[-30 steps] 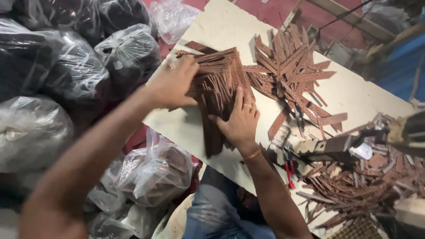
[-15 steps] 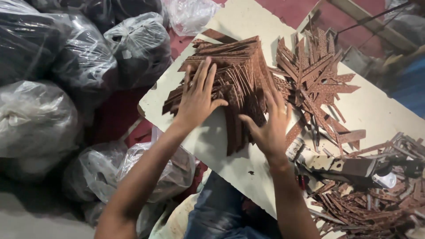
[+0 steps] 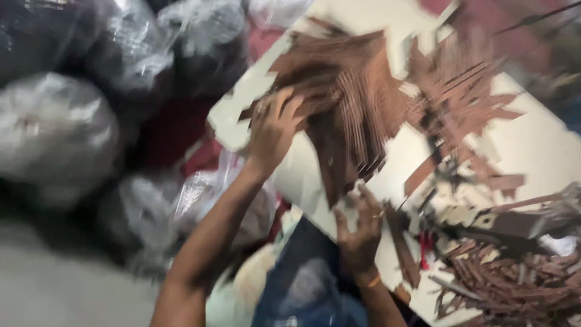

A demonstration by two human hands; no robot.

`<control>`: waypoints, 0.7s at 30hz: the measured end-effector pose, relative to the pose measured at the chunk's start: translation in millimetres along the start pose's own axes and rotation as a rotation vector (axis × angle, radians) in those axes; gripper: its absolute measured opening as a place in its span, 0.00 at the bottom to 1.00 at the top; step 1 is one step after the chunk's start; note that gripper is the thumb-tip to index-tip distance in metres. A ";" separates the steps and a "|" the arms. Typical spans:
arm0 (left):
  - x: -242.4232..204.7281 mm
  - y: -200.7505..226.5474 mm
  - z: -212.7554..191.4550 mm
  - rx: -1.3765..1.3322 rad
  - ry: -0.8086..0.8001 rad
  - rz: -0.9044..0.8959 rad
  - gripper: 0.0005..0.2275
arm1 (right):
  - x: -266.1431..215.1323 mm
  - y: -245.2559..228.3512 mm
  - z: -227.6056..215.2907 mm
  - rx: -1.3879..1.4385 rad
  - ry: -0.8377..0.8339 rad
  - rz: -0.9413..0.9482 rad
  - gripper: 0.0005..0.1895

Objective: Sorting and organizing brown leather components for shoe manufacturing.

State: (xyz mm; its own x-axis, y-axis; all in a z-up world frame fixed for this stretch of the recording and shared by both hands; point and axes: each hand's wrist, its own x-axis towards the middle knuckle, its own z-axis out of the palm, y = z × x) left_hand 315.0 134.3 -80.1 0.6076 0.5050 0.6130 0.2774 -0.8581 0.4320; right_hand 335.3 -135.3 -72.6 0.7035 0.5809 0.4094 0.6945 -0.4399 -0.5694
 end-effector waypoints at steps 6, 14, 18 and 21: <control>-115.3 -33.9 -54.7 -0.224 0.203 -0.124 0.07 | -46.3 0.5 -4.5 0.053 -0.011 -0.109 0.16; -350.6 -100.3 65.0 -0.301 -0.305 -0.507 0.17 | -70.1 -19.6 84.6 0.332 -0.868 -0.192 0.17; -306.8 -164.9 54.1 -0.082 -0.432 -1.122 0.31 | -62.7 -17.1 132.2 0.246 -1.024 -0.185 0.19; -344.9 -218.9 56.6 0.636 -0.194 -0.735 0.41 | -59.4 -4.8 167.3 0.234 -1.089 0.013 0.22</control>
State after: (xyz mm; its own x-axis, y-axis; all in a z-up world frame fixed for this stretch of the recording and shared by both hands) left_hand 86.8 142.8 -423.6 0.2193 0.9567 0.1914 0.9476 -0.2555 0.1916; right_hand 265.0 -53.1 -213.4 0.1226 0.9183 -0.3765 0.5615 -0.3770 -0.7366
